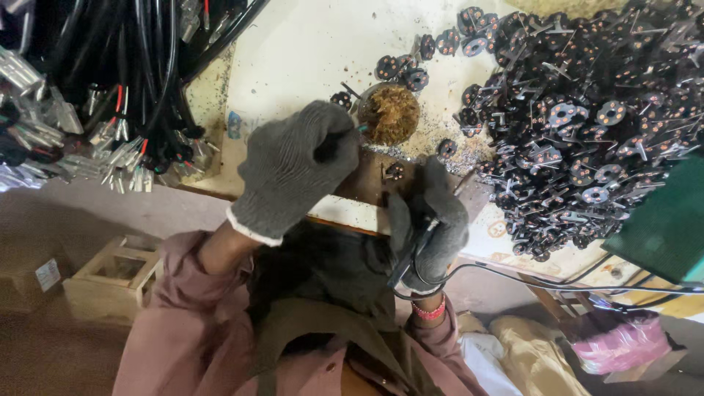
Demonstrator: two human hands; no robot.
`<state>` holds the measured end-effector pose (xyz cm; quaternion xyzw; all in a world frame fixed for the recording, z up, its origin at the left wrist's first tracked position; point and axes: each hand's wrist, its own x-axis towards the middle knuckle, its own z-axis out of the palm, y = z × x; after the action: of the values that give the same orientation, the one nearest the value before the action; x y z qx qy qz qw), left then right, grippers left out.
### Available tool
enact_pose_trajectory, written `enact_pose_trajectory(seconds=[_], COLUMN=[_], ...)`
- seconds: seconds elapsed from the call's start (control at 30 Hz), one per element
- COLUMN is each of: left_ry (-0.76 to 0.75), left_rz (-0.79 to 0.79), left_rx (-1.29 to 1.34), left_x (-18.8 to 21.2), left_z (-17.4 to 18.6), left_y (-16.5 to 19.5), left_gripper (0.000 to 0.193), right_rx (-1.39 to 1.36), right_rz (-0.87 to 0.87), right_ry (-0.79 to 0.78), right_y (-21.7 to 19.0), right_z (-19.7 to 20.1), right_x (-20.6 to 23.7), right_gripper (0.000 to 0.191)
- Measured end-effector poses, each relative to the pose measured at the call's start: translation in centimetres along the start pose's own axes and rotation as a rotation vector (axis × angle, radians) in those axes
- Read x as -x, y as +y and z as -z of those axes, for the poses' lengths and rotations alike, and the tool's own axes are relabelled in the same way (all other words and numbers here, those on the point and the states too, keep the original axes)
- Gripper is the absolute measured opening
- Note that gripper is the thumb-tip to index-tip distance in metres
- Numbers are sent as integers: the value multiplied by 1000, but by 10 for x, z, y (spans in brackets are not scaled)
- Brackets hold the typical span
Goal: The person solders the exposed ends of electrical wires at a workbench, holding a wire in one hand and a soldering iron in the other to tin the stripped conductor tips, then sets the finished wire aside and picks up the next one. The workbench is covered with piles of cable connectors and finished wire leads.
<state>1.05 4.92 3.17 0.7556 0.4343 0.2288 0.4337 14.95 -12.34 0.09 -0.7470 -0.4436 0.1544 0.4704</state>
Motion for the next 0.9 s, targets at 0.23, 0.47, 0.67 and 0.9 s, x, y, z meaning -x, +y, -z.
enact_pose_trajectory(seconds=[0.23,0.47,0.67,0.9], left_ry=[-66,-260,-308,-289], left_rz=[-58,177,23,-56], left_rx=[-7,86,43,-27], left_x=[-13,19,32,37], left_z=[-14,14,-4,-14], left_y=[-8,-1,-8,-8], left_gripper=[17,11,12,8], right_rx=[118,-146,-34,-3], right_rz=[8,-19,23,-211], right_ry=[-68,-161,-146,-114], right_y=[-6,-6,-9,15], right_z=[-2,-4,-1,29], right_x=[-11,-12,0,40], right_gripper=[46,43,48,17])
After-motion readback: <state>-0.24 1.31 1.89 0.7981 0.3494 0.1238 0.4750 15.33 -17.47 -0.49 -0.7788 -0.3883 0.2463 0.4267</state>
